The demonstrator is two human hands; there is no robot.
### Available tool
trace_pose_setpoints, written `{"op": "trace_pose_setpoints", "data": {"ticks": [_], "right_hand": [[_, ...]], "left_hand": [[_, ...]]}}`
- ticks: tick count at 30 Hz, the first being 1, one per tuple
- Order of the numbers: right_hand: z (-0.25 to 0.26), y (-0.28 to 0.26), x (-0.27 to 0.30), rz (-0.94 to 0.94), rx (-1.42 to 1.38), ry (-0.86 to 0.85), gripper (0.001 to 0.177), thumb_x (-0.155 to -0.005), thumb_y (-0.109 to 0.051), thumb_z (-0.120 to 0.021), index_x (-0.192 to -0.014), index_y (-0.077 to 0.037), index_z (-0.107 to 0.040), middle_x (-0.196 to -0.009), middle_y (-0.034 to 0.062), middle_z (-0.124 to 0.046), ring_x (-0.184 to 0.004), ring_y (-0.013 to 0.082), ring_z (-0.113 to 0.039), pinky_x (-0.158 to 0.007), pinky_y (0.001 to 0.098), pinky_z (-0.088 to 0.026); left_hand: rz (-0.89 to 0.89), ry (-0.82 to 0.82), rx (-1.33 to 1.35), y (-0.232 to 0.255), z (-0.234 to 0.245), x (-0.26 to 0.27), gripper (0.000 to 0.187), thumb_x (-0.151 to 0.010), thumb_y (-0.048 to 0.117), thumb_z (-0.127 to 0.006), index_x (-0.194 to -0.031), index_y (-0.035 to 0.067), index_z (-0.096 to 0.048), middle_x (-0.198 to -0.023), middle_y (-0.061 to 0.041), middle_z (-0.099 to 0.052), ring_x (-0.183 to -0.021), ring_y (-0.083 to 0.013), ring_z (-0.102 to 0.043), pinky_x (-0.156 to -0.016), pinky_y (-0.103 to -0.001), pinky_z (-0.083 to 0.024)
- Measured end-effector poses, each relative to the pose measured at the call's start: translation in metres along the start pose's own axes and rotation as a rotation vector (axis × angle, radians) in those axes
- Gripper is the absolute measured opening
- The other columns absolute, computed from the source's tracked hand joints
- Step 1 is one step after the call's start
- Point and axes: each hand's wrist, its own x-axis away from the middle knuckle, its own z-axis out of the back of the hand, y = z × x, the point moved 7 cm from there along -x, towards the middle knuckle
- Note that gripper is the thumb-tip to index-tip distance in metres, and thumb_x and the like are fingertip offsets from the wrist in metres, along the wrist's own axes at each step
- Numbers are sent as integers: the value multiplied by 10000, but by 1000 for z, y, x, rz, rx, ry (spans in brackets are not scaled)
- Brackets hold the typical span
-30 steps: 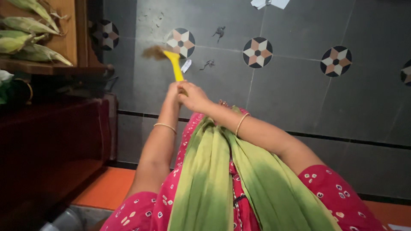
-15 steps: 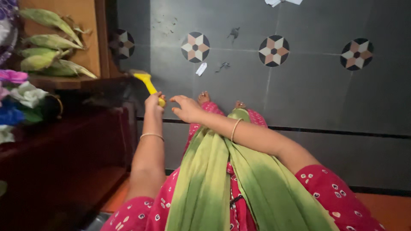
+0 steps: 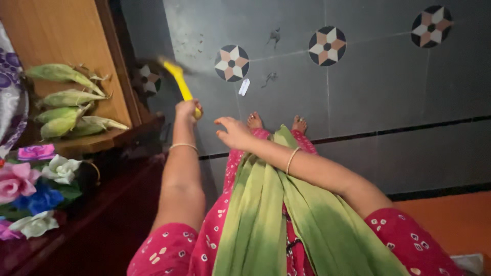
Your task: The person sweeps a patterned tiled floor using a yellow-handled broom, gathering scraps of paper and dust while reaching under a bed and other furniture.
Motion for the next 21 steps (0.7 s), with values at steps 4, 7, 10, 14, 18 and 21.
{"op": "trace_pose_setpoints", "data": {"ticks": [4,7,10,14,18,21], "right_hand": [[-6,2,-10,-94,0,-30,430,-887,-247,-665,-1284,-85,-626,-1329,171,-643,-1202,374,-622,-992,449,-506],[-13,-11,-22,37,-45,3,416,-901,-230,-661,-1282,-66,-629,-1320,190,-650,-1230,381,-613,-1029,449,-493],[-11,-19,-30,56,-53,-4,398,-899,-216,-649,-1266,-61,-638,-1308,191,-655,-1232,377,-614,-1034,450,-488],[3,-26,-36,3,-66,8,371,-877,-206,-649,-1220,-66,-675,-1261,187,-679,-1205,378,-629,-1035,450,-500],[15,-12,-28,-87,-57,12,428,-871,-231,-669,-1257,-49,-633,-1240,197,-669,-1154,382,-643,-983,458,-520],[22,-6,-27,-32,-8,99,402,-856,-192,-660,-1227,-38,-643,-1229,202,-671,-1145,398,-635,-969,474,-513]], "left_hand": [[-102,-158,25,29,21,13,36,-954,54,-606,-959,26,-584,-742,-82,-647,-523,-157,-567,-463,-307,-488],[-140,-134,46,11,34,44,28,-941,65,-598,-947,44,-581,-730,-66,-627,-503,-156,-537,-438,-307,-458],[-145,-109,100,-13,23,54,32,-937,32,-605,-932,11,-582,-740,-93,-613,-525,-180,-558,-455,-324,-477],[7,-47,128,-37,6,55,86,-954,73,-614,-930,-10,-615,-745,-97,-601,-549,-194,-575,-467,-343,-445],[111,-187,52,-68,-32,61,83,-945,81,-619,-921,1,-625,-738,-94,-618,-570,-204,-597,-494,-351,-474],[95,-369,31,-69,-78,62,102,-946,93,-623,-893,7,-621,-723,-96,-615,-565,-211,-594,-494,-354,-475]]}}
